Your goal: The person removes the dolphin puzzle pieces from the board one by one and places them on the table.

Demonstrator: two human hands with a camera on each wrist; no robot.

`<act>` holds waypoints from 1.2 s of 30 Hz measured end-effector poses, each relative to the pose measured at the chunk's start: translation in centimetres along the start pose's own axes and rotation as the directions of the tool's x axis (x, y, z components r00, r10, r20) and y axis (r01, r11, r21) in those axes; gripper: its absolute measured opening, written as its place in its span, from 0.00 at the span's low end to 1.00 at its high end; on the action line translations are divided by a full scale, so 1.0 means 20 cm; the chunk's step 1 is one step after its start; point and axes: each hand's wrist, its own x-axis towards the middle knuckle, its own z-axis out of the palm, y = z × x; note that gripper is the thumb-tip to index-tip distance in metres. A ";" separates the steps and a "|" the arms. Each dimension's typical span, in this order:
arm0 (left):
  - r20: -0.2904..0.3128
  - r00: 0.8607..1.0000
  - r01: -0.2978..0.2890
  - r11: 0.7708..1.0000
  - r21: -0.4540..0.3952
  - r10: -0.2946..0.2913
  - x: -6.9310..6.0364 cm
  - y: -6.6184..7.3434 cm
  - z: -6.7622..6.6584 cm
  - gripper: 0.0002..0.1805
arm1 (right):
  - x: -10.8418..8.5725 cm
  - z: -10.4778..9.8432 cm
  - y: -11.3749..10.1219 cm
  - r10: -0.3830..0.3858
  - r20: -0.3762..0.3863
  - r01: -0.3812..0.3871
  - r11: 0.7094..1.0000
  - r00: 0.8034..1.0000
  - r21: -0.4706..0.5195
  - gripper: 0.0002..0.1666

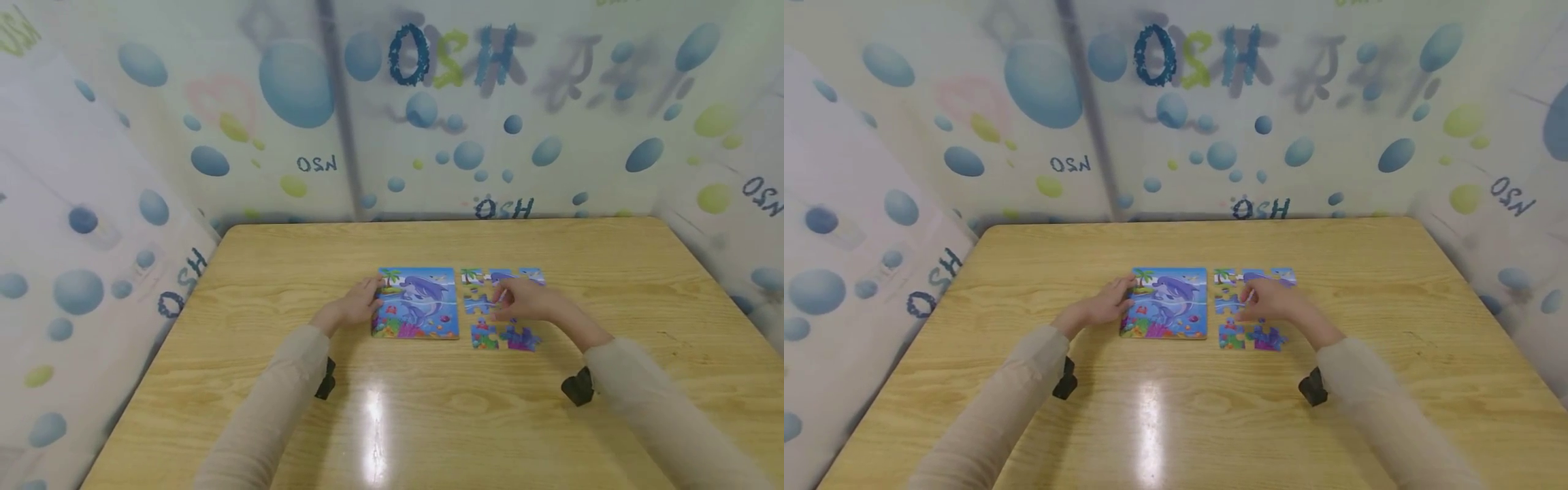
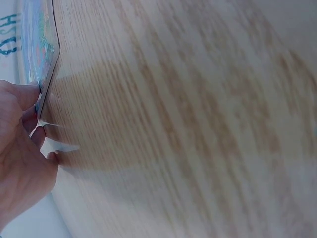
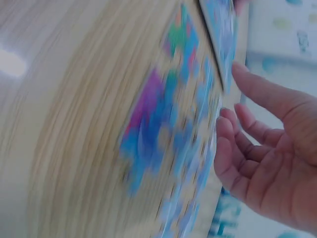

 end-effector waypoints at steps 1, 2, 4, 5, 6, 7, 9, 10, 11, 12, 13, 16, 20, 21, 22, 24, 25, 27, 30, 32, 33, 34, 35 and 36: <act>0.001 1.000 0.001 1.000 0.002 -0.001 0.00 0.00 0.00 0.26 | 0.02 0.02 -0.03 -0.028 0.004 0.028 1.000 1.000 0.002 0.22; 0.001 1.000 0.000 1.000 0.001 0.000 0.00 0.00 0.00 0.27 | 0.04 0.04 -0.05 -0.053 0.008 0.053 0.999 0.999 0.002 0.23; 0.002 1.000 0.000 1.000 -0.005 0.000 0.00 0.00 0.00 0.27 | 0.08 0.08 -0.10 -0.107 0.015 0.107 0.994 0.994 -0.002 0.24; 0.004 1.000 0.003 1.000 -0.006 -0.003 -0.01 0.00 0.00 0.27 | 0.10 0.09 -0.13 -0.128 0.014 0.128 0.992 0.992 -0.010 0.25; 0.004 1.000 0.006 1.000 -0.008 -0.006 -0.01 0.00 0.00 0.27 | 0.12 0.11 -0.15 -0.136 0.008 0.136 0.990 0.991 -0.017 0.26; 0.005 1.000 0.008 1.000 -0.013 -0.008 0.00 0.00 0.00 0.28 | 0.13 0.13 -0.17 -0.140 0.005 0.140 0.990 0.990 -0.017 0.27; 0.007 1.000 0.016 1.000 -0.020 -0.016 0.00 0.00 0.00 0.28 | 0.16 0.15 -0.21 -0.151 -0.002 0.151 0.988 0.989 -0.025 0.28; 0.005 1.000 0.017 1.000 -0.017 -0.017 0.00 -0.01 0.00 0.29 | 0.17 0.16 -0.23 -0.152 -0.003 0.152 0.988 0.988 -0.026 0.30; 0.003 1.000 0.019 1.000 -0.021 -0.018 0.00 -0.01 0.00 0.29 | 0.18 0.17 -0.24 -0.150 -0.004 0.150 0.988 0.989 -0.030 0.31; 0.003 1.000 0.023 0.999 -0.022 -0.023 0.00 -0.01 0.00 0.29 | 0.19 0.18 -0.26 -0.150 -0.005 0.150 0.988 0.989 -0.029 0.32; 0.001 1.000 0.023 0.999 -0.023 -0.023 0.00 -0.01 0.00 0.29 | 0.20 0.19 -0.27 -0.158 -0.004 0.158 0.987 0.987 -0.032 0.33; -0.002 1.000 0.020 1.000 -0.019 -0.021 0.00 -0.01 0.00 0.29 | 0.22 0.21 -0.30 -0.189 0.003 0.188 0.980 0.982 -0.071 0.35; 0.004 1.000 0.025 1.000 -0.014 -0.025 0.01 -0.01 0.00 0.29 | 0.25 0.23 -0.32 -0.177 0.002 0.176 0.975 0.984 -0.139 0.34; 0.003 1.000 0.027 0.999 -0.018 -0.027 0.01 -0.01 0.00 0.29 | 0.25 0.23 -0.33 -0.167 0.003 0.165 0.974 0.986 -0.152 0.33; 0.003 0.999 0.033 0.999 -0.019 -0.033 0.01 -0.01 0.00 0.30 | 0.26 0.23 -0.33 -0.155 0.003 0.153 0.975 0.988 -0.164 0.33; 0.006 0.999 0.045 0.999 -0.022 -0.045 0.01 0.00 0.00 0.30 | 0.27 0.23 -0.34 -0.135 0.001 0.133 0.975 0.991 -0.178 0.31; 0.002 0.999 0.042 0.999 -0.023 -0.042 0.01 0.00 0.00 0.30 | 0.27 0.23 -0.34 -0.126 0.004 0.124 0.976 0.992 -0.178 0.30; -0.002 0.999 0.041 0.999 -0.018 -0.041 0.01 0.00 0.00 0.30 | 0.28 0.23 -0.34 -0.108 0.014 0.109 0.980 0.994 -0.168 0.27; -0.005 1.000 0.029 1.000 -0.009 -0.029 0.01 0.00 0.01 0.29 | 0.28 0.23 -0.34 -0.084 0.023 0.087 0.984 0.996 -0.157 0.25; -0.005 1.000 0.027 1.000 -0.007 -0.027 0.02 -0.01 0.01 0.29 | 0.28 0.23 -0.34 -0.068 0.022 0.071 0.984 0.997 -0.165 0.26; -0.004 1.000 0.030 1.000 -0.010 -0.030 0.01 0.00 0.01 0.29 | 0.28 0.23 -0.34 -0.066 0.020 0.069 0.983 0.998 -0.171 0.27; -0.005 1.000 0.029 0.999 -0.014 -0.030 0.01 0.00 0.01 0.30 | 0.28 0.23 -0.34 -0.064 0.015 0.065 0.983 0.998 -0.174 0.28; -0.005 1.000 0.031 0.999 -0.014 -0.031 0.01 0.00 0.01 0.30 | 0.28 0.24 -0.34 -0.059 0.010 0.059 0.982 0.998 -0.177 0.29; -0.005 1.000 0.031 0.999 -0.017 -0.031 0.01 0.00 0.01 0.30 | 0.28 0.24 -0.34 -0.054 0.006 0.054 0.983 0.999 -0.174 0.29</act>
